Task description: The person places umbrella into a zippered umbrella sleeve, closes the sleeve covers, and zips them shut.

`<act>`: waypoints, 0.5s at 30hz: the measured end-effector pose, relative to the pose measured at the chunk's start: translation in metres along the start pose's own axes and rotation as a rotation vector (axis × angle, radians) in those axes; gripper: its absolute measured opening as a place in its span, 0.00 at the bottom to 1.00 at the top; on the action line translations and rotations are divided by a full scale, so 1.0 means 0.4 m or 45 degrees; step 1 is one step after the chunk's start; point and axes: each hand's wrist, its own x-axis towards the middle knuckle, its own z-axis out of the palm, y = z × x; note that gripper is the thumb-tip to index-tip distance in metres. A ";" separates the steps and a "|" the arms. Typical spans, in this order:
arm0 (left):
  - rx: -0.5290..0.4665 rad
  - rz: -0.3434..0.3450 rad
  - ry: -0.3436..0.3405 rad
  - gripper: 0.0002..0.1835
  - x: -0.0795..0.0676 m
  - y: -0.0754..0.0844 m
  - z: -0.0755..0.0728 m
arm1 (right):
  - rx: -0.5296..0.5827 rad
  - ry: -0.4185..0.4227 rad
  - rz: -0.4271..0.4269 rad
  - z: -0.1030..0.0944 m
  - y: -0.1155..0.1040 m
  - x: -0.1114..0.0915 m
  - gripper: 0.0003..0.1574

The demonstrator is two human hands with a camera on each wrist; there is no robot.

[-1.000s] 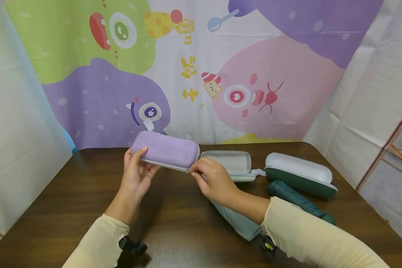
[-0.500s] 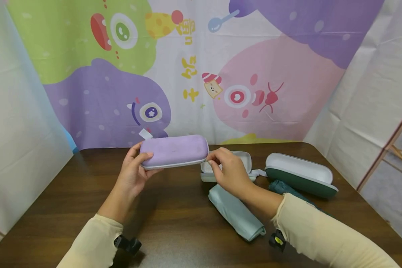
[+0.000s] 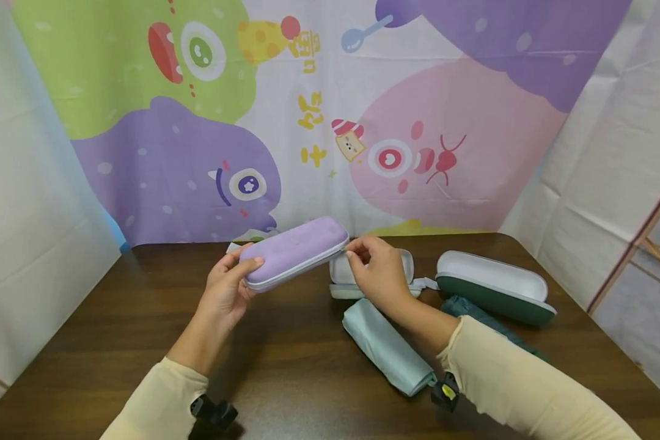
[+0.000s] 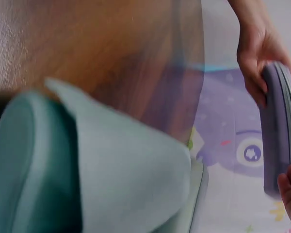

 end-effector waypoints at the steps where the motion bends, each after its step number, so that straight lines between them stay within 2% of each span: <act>1: 0.000 0.007 0.022 0.20 -0.001 -0.003 0.005 | 0.024 -0.010 0.003 0.004 -0.006 -0.003 0.03; 7: -0.039 0.061 0.064 0.21 -0.008 -0.030 0.031 | 0.112 -0.054 0.037 0.028 -0.039 -0.017 0.03; 15: -0.129 0.062 0.089 0.20 -0.018 -0.077 0.071 | 0.148 -0.124 0.155 0.060 -0.076 -0.041 0.03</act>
